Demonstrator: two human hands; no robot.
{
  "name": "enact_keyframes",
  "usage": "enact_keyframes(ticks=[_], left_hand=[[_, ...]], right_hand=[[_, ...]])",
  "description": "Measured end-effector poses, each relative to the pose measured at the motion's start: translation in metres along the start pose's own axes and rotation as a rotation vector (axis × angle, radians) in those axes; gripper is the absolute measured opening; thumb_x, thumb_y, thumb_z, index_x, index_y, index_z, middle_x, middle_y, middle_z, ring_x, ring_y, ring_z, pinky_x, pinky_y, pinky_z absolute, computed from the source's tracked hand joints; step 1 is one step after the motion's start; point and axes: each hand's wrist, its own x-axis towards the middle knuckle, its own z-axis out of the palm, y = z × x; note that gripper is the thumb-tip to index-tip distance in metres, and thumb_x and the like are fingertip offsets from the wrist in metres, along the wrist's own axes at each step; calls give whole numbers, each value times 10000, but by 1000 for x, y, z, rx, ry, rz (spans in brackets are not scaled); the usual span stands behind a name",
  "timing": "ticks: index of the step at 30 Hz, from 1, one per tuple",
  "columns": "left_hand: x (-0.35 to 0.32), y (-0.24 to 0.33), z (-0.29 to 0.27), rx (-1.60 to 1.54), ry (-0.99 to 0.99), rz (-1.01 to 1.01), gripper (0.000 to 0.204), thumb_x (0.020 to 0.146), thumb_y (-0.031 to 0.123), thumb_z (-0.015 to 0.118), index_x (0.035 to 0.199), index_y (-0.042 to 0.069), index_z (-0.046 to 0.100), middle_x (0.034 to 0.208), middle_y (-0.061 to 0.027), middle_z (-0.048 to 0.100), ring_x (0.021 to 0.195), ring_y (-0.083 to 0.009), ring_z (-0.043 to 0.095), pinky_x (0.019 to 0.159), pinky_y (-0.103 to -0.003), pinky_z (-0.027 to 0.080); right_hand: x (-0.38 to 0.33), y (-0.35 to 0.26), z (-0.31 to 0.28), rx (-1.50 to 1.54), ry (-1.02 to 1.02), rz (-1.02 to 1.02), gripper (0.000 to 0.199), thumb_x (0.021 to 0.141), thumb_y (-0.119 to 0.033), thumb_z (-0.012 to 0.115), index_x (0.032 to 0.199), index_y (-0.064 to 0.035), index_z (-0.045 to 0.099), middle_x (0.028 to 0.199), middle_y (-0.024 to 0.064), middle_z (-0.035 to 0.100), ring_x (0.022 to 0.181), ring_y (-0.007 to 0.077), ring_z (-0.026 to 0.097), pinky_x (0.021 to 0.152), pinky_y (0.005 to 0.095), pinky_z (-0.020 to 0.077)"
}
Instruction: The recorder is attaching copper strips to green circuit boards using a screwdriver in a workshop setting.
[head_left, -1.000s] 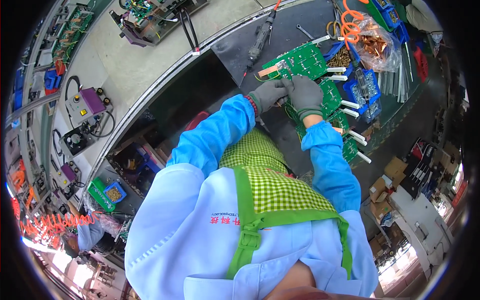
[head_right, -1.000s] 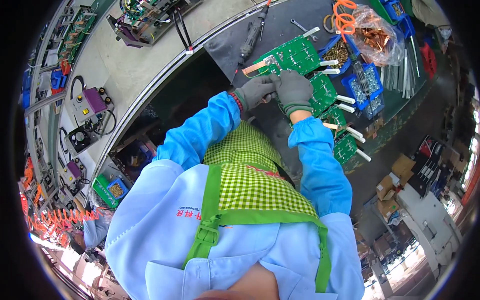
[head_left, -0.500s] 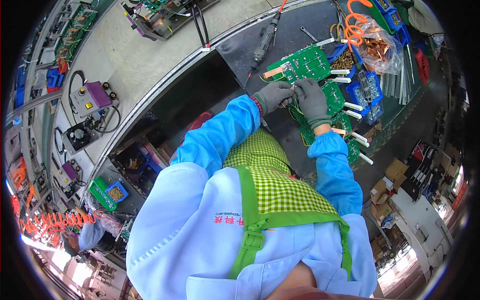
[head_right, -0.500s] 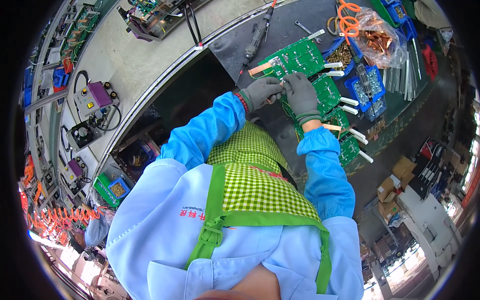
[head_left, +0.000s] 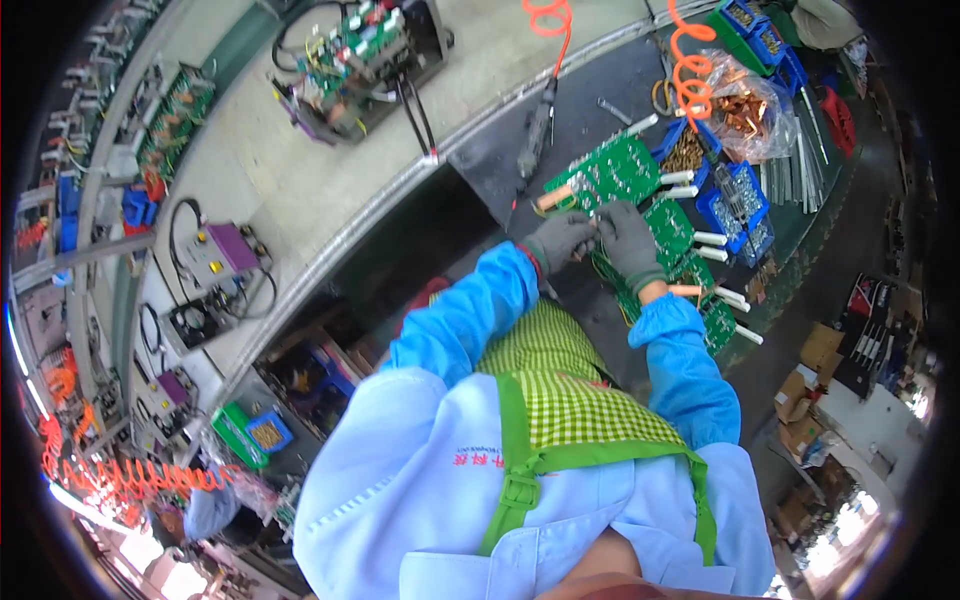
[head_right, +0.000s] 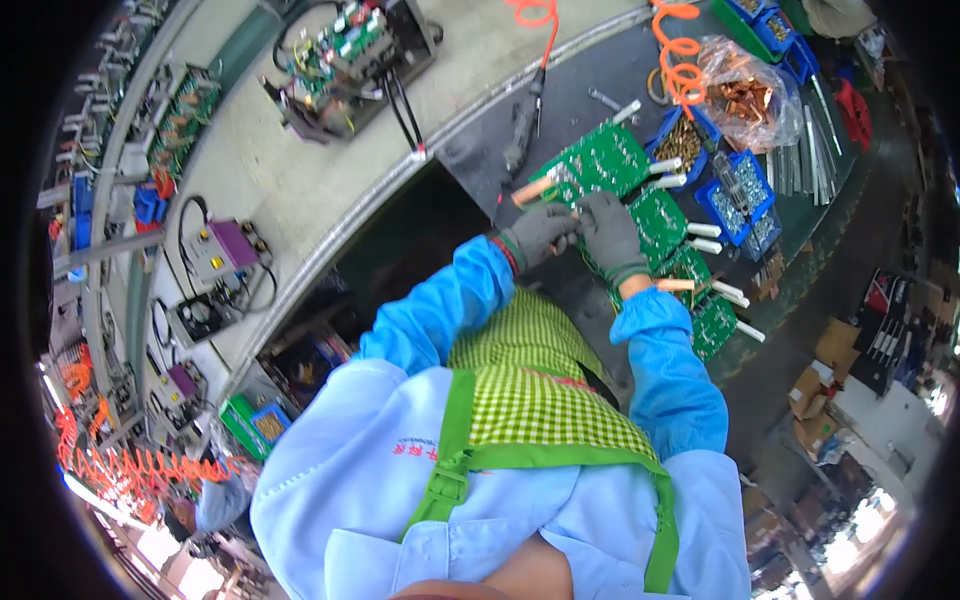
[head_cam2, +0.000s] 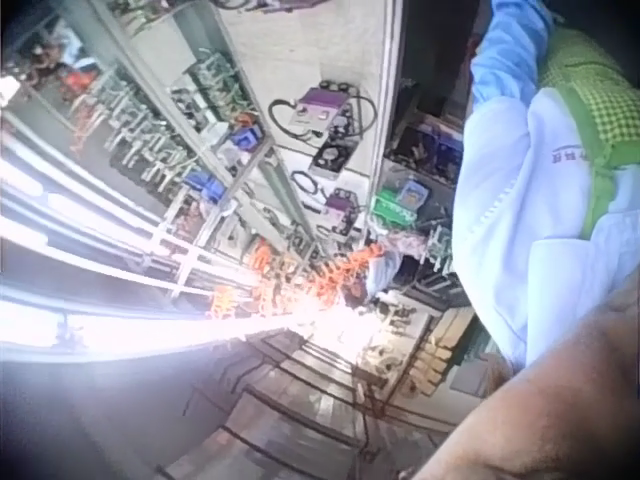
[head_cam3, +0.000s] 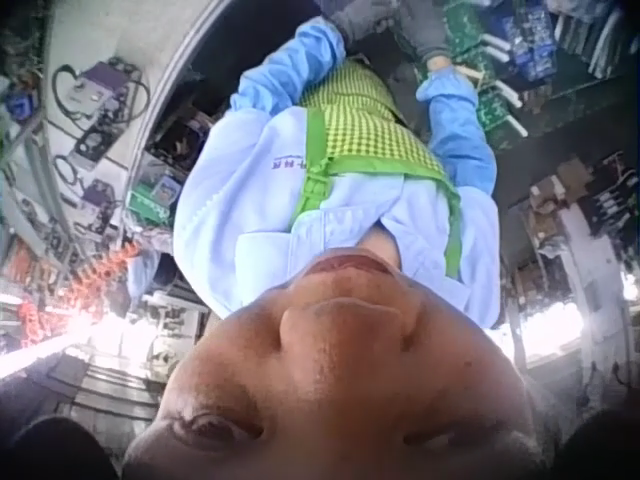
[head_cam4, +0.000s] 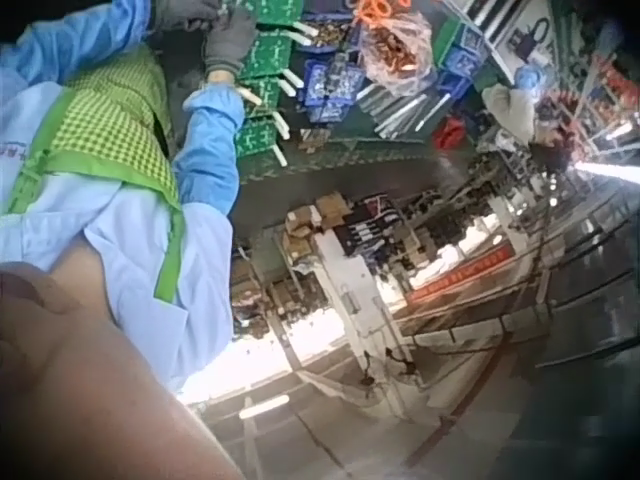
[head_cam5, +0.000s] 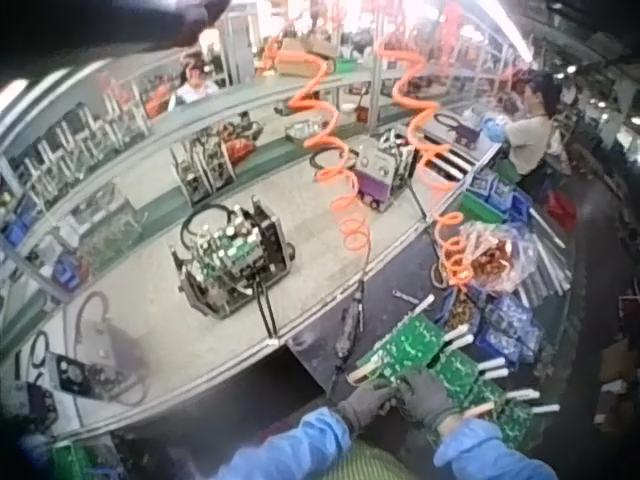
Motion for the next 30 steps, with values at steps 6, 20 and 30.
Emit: enact_keyframes(ticks=[6,20,30], left_hand=[[-4,7,17,-485,137,-373,112,895,99,539,953,9,574,752,-29,570,561,-49,505,460,-168,407],[-6,0,9,-444,103,-281,166,886,97,526,1010,26,610,804,-15,589,569,-50,492,483,-182,384],[2,-2,25,-399,94,-336,137,896,100,510,951,16,603,737,-27,568,541,-48,491,474,-182,391]], right_hand=[[-3,-11,-7,-22,-90,71,162,832,-173,580,966,-84,557,965,149,544,870,353,564,729,439,469],[22,-26,-10,-392,-306,291,371,853,-449,521,930,-95,599,925,141,601,817,337,614,664,438,491],[-1,-10,1,-378,-200,283,284,864,-361,543,968,-97,537,950,141,575,768,367,609,626,475,485]])
